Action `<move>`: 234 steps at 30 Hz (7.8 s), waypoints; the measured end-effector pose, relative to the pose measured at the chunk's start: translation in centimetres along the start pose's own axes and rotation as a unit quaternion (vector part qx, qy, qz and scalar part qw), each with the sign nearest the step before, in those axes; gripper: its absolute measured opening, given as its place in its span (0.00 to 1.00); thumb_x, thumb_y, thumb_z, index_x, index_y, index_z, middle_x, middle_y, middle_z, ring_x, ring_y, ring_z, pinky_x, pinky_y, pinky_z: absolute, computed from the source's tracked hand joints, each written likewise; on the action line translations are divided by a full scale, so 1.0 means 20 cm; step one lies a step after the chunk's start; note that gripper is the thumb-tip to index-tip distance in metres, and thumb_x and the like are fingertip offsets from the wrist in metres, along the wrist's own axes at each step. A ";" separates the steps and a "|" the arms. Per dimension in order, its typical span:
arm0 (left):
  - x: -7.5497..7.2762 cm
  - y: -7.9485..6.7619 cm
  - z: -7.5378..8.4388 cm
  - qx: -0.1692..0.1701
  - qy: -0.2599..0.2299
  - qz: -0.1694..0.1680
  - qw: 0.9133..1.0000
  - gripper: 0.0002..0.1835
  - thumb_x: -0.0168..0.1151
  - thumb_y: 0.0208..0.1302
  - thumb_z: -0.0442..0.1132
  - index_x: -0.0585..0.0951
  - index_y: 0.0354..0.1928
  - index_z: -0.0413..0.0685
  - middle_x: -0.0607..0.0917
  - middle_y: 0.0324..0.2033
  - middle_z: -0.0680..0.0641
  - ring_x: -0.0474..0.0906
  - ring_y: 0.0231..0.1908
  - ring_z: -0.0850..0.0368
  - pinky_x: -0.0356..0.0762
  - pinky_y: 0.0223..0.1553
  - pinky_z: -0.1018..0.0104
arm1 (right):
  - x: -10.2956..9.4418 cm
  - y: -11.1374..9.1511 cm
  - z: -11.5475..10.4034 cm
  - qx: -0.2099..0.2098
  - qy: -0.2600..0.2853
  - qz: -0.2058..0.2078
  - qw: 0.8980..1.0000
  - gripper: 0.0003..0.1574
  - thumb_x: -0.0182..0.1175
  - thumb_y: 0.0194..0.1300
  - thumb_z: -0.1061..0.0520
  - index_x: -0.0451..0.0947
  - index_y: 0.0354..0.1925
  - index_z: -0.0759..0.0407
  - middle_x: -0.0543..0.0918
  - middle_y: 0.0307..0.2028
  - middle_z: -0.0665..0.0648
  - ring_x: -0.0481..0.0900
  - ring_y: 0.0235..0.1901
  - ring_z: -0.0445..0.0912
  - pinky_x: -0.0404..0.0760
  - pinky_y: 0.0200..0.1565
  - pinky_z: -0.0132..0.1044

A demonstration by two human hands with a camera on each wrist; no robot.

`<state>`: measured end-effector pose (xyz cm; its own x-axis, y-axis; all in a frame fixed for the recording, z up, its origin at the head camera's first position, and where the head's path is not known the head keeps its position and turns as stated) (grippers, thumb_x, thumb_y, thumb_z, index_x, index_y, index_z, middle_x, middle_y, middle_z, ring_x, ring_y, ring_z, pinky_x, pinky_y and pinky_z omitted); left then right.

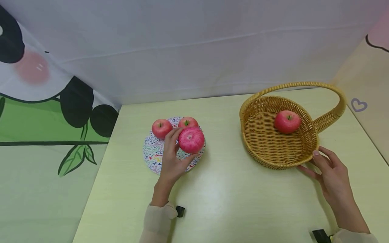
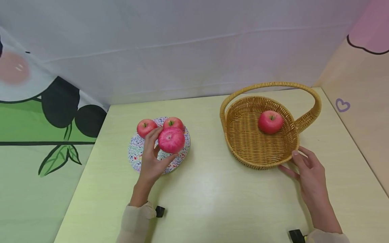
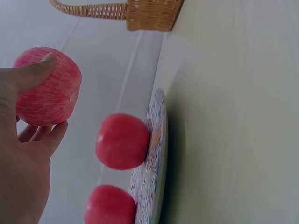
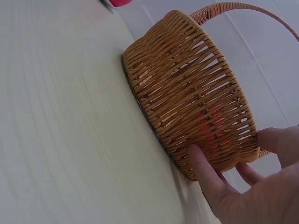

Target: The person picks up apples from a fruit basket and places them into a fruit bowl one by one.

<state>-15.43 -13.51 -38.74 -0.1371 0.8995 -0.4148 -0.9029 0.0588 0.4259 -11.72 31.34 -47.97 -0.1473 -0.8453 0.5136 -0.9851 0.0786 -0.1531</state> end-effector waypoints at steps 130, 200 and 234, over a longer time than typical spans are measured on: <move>0.26 0.07 0.06 -0.006 -0.003 -0.258 0.966 0.43 0.74 0.55 0.49 0.63 0.72 0.68 0.67 0.68 0.62 0.61 0.70 0.60 0.72 0.65 0.49 | 0.01 0.01 0.02 0.004 0.000 -0.008 1.000 0.26 0.51 0.73 0.66 0.68 0.67 0.59 0.85 0.54 0.50 0.87 0.47 0.44 0.86 0.38 0.48; 1.59 0.50 0.24 -0.124 0.133 -0.259 0.949 0.58 0.79 0.42 0.60 0.58 0.74 0.63 0.68 0.68 0.59 0.64 0.69 0.59 0.69 0.65 0.64 | -0.02 0.00 0.01 0.008 -0.027 0.013 1.000 0.28 0.53 0.72 0.63 0.65 0.69 0.58 0.85 0.54 0.47 0.87 0.47 0.42 0.87 0.37 0.47; 1.65 0.52 0.21 -0.093 0.099 -0.257 0.957 0.42 0.77 0.52 0.50 0.67 0.67 0.54 0.76 0.56 0.61 0.71 0.56 0.70 0.68 0.57 0.81 | -0.01 0.00 0.01 -0.002 -0.009 0.002 1.000 0.26 0.51 0.73 0.66 0.66 0.67 0.60 0.84 0.55 0.48 0.87 0.48 0.43 0.86 0.38 0.48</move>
<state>-27.69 18.64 -44.62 0.2875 0.6717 -0.6828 -0.9258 0.3775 -0.0184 -11.77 31.43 -48.20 -0.1486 -0.8544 0.4979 -0.9849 0.0830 -0.1517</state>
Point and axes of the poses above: each hand's wrist, its own y-axis towards the middle knuckle, its own x-axis out of the palm, z = x × y, the point moved 8 cm from there along y, towards the middle knuckle
